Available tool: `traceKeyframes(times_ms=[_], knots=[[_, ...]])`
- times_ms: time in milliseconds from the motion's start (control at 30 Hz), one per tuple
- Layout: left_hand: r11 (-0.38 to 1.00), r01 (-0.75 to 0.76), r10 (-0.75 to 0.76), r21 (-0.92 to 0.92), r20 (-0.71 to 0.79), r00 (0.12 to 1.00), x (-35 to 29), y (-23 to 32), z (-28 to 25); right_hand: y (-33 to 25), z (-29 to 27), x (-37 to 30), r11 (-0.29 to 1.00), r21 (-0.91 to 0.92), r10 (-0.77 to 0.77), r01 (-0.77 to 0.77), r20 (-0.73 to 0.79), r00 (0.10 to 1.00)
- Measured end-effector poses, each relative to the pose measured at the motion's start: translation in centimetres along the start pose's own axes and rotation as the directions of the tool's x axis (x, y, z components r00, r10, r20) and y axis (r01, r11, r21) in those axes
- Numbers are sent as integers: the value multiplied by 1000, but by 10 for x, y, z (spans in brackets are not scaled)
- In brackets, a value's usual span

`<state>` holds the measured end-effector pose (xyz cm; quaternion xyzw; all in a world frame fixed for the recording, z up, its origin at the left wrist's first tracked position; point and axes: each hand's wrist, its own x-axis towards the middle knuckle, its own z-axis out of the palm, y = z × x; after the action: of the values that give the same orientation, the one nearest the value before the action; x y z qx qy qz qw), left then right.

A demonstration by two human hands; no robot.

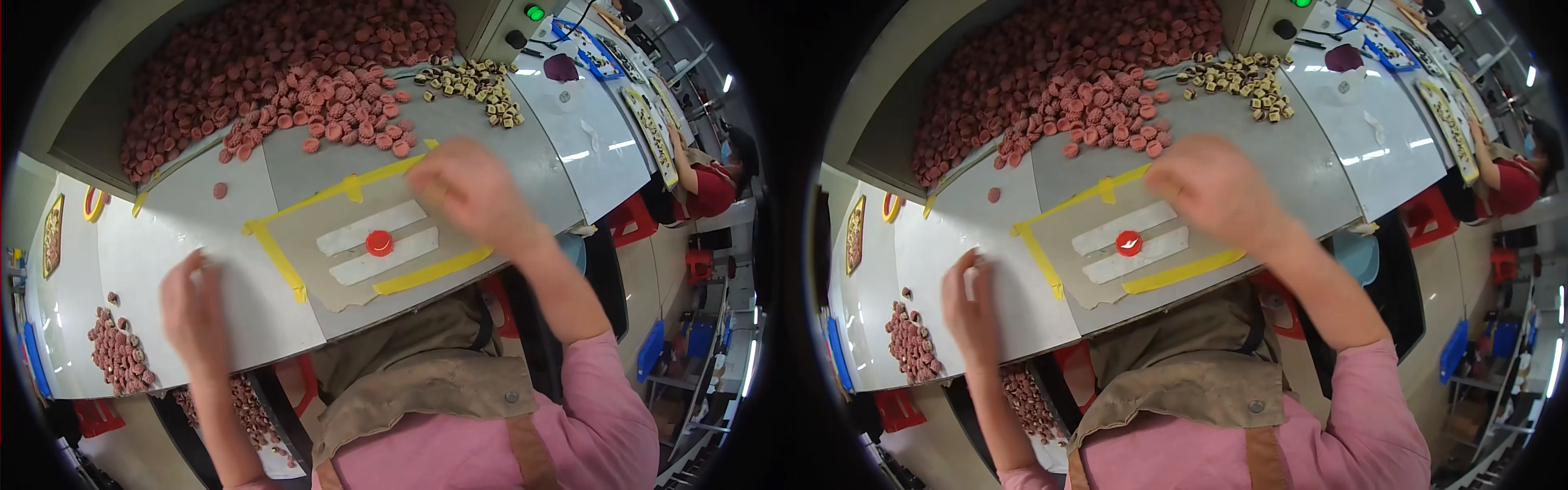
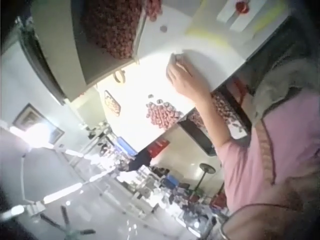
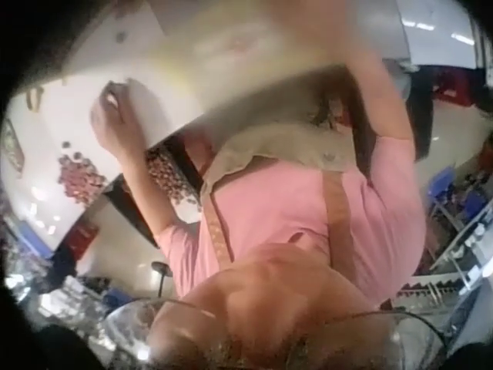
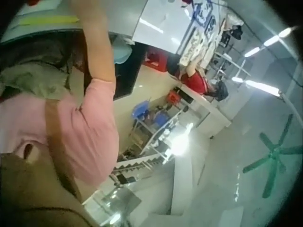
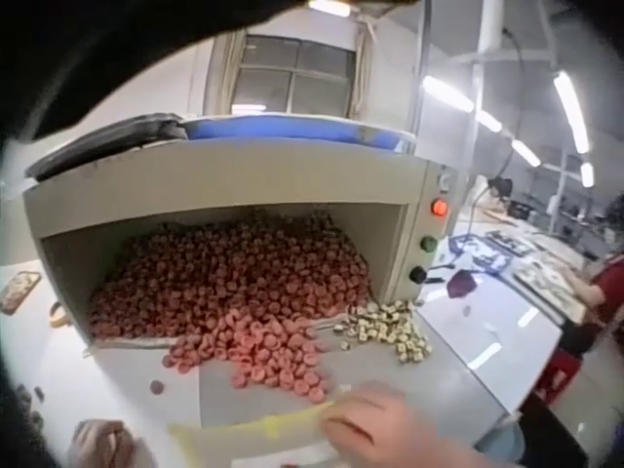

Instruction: The person assembles small plastic parts by hand at a workbench, using glue to join them together.

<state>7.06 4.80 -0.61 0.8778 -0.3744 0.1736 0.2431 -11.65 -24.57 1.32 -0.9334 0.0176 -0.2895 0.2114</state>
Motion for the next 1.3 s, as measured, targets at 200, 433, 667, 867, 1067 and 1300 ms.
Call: traceKeyframes(times_ms=[200,433,667,867,1067,1300], knots=[[791,179,-208,585,-17,978,-35,-140,-60,77,-43,25,958,-149,236,-245,-77,969],[826,89,-74,557,-50,996,-26,-116,-57,116,3,44,981,-192,-36,38,11,999],[905,243,-171,-349,224,960,60,-8,13,60,-16,24,976,-35,218,-215,115,969],[939,100,-19,-329,241,970,71,-8,34,11,-23,18,939,129,267,-317,303,915],[672,332,-154,-662,314,937,51,24,10,16,-2,11,997,-67,59,-37,370,927],[28,567,-148,-823,558,817,9,52,-1,3,0,10,993,4,111,-118,302,947]])
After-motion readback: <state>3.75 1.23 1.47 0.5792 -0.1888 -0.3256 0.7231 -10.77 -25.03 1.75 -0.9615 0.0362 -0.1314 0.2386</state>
